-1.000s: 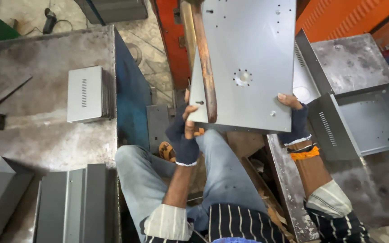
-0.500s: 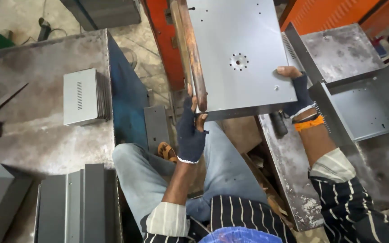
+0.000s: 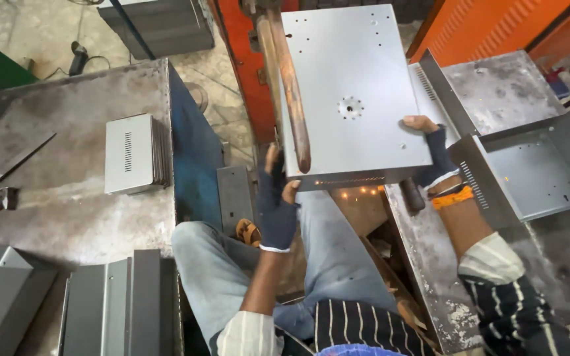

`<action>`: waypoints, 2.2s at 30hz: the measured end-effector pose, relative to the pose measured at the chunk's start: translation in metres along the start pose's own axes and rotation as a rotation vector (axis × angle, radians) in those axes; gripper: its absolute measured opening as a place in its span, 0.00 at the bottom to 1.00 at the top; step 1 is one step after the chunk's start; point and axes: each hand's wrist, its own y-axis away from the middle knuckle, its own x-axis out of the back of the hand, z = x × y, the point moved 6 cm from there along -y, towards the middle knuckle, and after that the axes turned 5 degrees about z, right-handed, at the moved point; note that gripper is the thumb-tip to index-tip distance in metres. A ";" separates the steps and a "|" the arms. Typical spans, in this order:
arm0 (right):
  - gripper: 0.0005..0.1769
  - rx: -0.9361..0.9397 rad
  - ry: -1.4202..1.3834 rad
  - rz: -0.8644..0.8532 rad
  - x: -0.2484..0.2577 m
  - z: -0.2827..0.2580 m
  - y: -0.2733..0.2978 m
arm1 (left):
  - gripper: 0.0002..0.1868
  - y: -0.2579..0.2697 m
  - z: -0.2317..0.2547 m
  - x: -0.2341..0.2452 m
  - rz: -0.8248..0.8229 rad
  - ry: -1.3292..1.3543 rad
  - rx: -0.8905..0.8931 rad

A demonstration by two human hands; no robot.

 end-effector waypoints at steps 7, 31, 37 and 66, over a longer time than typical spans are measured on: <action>0.28 0.197 0.035 0.097 -0.014 0.015 0.005 | 0.28 -0.002 -0.023 0.023 -0.038 0.182 0.145; 0.25 0.057 -0.071 0.048 -0.068 0.100 -0.045 | 0.21 -0.014 -0.102 0.129 0.320 0.050 0.300; 0.24 0.269 -0.005 -0.035 -0.069 0.121 -0.082 | 0.21 -0.032 -0.076 0.135 0.299 0.191 0.109; 0.34 1.252 1.239 0.193 -0.118 -0.008 0.086 | 0.35 -0.027 -0.026 0.025 0.459 -0.109 -0.030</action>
